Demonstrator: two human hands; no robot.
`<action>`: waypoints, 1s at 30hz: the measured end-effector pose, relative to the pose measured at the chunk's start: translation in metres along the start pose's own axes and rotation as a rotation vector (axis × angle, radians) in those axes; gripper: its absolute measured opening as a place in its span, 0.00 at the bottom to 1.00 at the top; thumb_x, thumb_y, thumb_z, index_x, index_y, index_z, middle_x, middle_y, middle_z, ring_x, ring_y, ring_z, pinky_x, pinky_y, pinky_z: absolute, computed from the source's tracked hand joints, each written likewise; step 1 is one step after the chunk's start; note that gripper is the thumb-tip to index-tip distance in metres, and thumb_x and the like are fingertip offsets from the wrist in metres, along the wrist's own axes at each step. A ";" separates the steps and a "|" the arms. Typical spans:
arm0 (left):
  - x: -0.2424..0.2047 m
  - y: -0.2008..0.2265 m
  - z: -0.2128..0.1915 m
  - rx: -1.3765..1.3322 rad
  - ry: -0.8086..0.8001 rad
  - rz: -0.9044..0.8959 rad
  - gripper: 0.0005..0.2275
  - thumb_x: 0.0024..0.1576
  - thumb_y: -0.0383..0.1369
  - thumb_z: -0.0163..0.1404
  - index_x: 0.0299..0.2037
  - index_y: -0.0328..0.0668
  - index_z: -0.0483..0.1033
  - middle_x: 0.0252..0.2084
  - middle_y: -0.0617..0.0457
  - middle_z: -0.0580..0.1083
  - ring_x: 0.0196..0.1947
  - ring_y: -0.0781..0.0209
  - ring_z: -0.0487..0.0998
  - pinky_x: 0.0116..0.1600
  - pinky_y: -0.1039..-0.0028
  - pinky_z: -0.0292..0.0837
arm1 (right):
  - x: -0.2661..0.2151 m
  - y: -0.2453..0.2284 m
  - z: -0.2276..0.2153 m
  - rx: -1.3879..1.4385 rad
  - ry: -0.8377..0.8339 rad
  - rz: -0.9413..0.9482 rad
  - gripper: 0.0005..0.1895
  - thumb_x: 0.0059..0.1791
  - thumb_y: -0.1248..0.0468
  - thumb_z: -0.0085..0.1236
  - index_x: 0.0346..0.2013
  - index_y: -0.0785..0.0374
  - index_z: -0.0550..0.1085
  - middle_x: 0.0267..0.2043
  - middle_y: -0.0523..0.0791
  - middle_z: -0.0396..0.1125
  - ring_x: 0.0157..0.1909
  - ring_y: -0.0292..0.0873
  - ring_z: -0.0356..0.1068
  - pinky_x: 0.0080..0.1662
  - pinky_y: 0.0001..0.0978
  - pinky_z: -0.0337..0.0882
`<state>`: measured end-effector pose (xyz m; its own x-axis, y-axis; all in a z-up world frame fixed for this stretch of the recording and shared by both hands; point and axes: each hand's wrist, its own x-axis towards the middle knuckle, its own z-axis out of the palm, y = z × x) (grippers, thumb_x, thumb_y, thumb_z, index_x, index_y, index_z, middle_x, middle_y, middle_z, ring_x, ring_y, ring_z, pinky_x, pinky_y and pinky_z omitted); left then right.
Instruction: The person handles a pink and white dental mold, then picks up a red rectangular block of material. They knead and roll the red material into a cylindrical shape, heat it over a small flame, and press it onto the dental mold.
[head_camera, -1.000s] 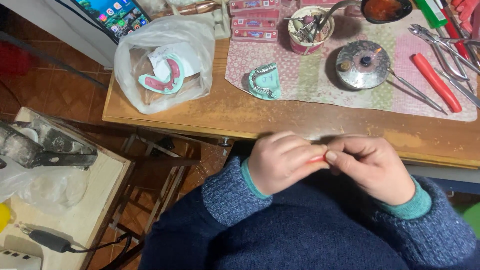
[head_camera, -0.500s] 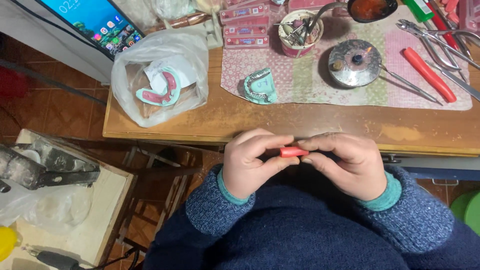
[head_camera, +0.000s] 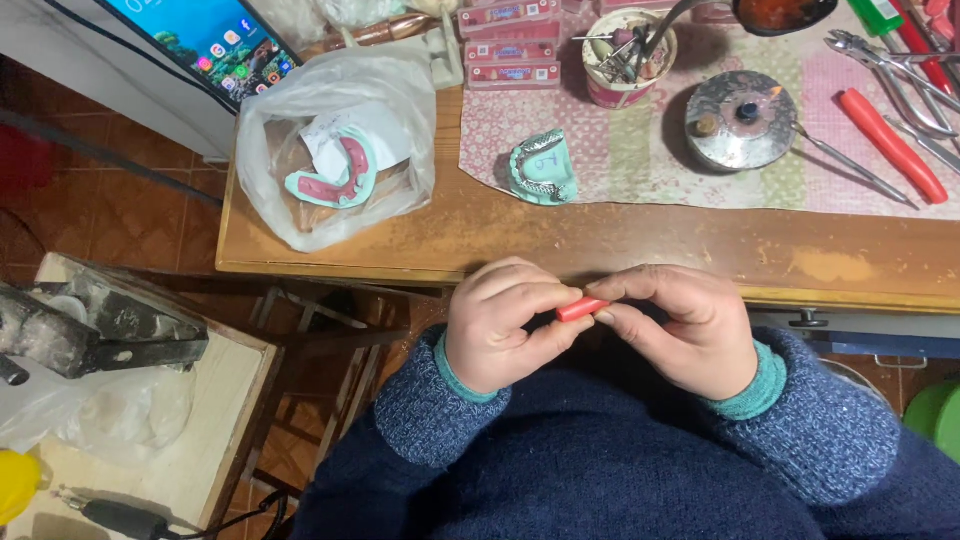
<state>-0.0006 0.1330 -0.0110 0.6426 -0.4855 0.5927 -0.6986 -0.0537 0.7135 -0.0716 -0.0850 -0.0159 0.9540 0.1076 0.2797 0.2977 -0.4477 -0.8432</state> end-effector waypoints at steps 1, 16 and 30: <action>0.000 0.000 -0.001 0.030 0.005 0.035 0.10 0.51 0.26 0.67 0.39 0.40 0.79 0.36 0.52 0.78 0.38 0.54 0.81 0.44 0.68 0.78 | 0.001 0.000 0.002 0.002 -0.010 -0.001 0.09 0.48 0.68 0.63 0.43 0.63 0.79 0.42 0.46 0.78 0.43 0.40 0.80 0.46 0.29 0.77; -0.031 -0.005 -0.047 0.082 0.230 -0.078 0.08 0.51 0.20 0.56 0.38 0.34 0.72 0.39 0.43 0.77 0.38 0.52 0.80 0.46 0.69 0.78 | 0.036 -0.017 0.057 -0.657 -0.177 -0.396 0.37 0.46 0.51 0.60 0.65 0.66 0.66 0.70 0.54 0.61 0.72 0.55 0.58 0.67 0.55 0.58; -0.016 -0.011 -0.007 0.042 0.063 0.018 0.09 0.50 0.23 0.59 0.38 0.35 0.72 0.40 0.43 0.77 0.38 0.55 0.80 0.46 0.70 0.78 | -0.125 0.032 -0.130 -1.144 0.389 0.504 0.46 0.40 0.46 0.69 0.64 0.71 0.68 0.59 0.60 0.66 0.63 0.62 0.64 0.65 0.53 0.63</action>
<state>-0.0012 0.1478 -0.0256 0.6473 -0.4310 0.6286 -0.7220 -0.0823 0.6870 -0.1855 -0.2282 -0.0177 0.8216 -0.4678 0.3256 -0.4683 -0.8797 -0.0823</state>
